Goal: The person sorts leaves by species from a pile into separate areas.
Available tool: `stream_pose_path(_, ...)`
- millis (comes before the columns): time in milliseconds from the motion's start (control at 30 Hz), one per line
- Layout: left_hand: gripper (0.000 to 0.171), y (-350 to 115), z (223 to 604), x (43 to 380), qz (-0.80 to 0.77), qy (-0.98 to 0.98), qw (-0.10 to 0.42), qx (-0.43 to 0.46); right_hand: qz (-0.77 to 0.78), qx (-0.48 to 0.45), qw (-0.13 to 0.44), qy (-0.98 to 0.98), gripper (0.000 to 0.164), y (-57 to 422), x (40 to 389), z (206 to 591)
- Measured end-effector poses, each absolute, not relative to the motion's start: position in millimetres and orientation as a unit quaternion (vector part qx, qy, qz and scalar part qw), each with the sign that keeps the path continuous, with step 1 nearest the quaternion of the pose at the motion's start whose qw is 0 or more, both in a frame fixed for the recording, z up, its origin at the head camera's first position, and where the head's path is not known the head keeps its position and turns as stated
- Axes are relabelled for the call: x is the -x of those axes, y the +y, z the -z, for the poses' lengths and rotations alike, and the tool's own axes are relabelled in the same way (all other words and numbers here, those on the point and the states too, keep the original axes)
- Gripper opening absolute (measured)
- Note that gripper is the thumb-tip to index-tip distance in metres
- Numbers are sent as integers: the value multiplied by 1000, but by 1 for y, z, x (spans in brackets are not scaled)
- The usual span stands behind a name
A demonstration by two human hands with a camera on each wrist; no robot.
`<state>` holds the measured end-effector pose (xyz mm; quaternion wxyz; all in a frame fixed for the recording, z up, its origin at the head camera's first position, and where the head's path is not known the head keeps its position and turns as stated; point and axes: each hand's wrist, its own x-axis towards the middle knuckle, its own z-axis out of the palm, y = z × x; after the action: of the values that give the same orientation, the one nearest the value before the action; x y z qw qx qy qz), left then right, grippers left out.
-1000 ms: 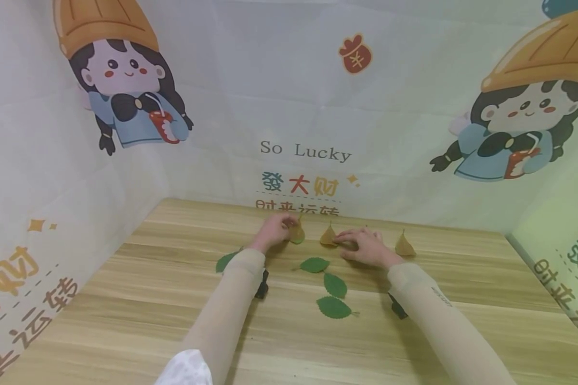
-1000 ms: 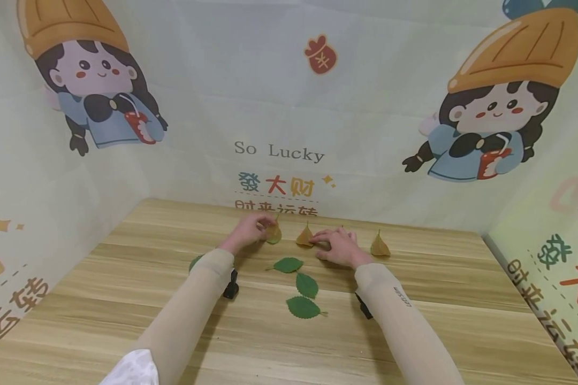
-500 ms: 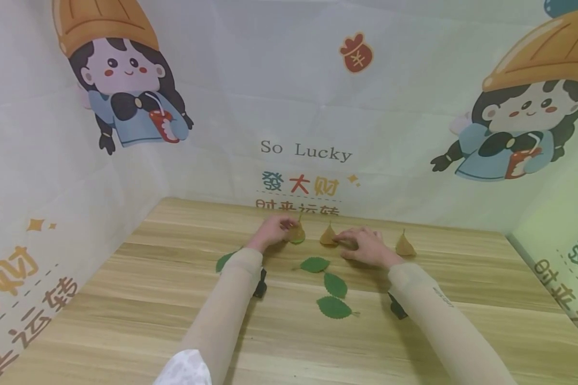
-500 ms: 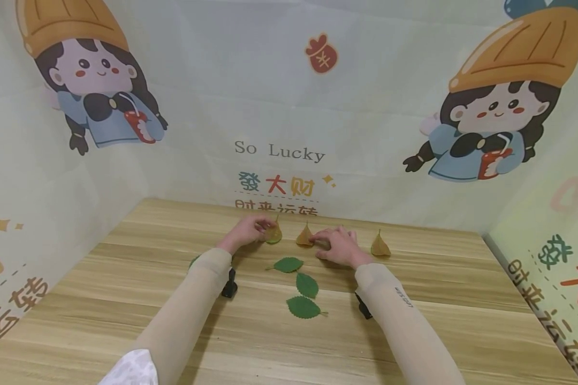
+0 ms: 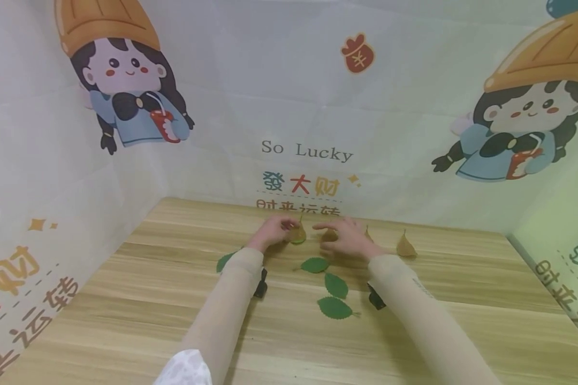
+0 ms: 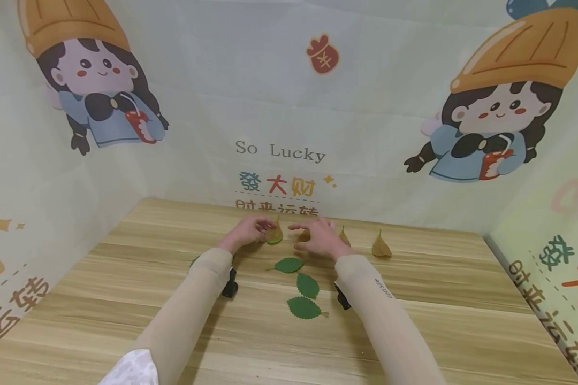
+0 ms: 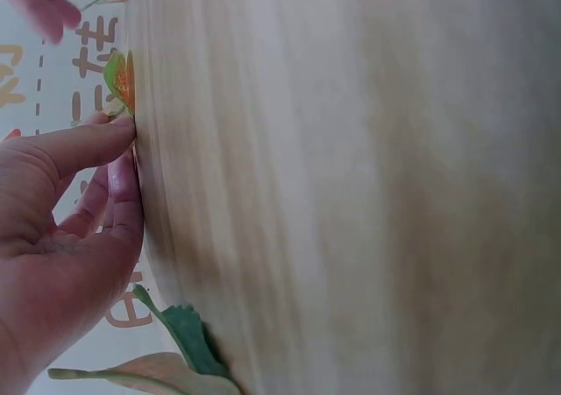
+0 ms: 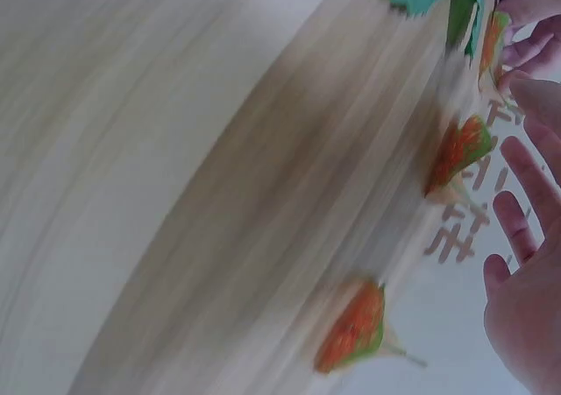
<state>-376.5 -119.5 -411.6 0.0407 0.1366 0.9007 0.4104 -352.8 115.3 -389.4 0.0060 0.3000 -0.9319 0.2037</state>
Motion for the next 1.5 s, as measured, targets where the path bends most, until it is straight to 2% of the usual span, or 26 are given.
stream_pose_path(367,44,-119,412,377,-407,901,45,-140,-200,-297,-21,-933,50,88,363,402)
stream_pose_path(800,42,-117,404,375,-394,906,38,-147,-128,-312,-23,-941,44,84,366,399)
stream_pose_path(1500,44,-117,397,367,-377,915,45,-135,-136,-319,-23,-938,41,85,366,404)
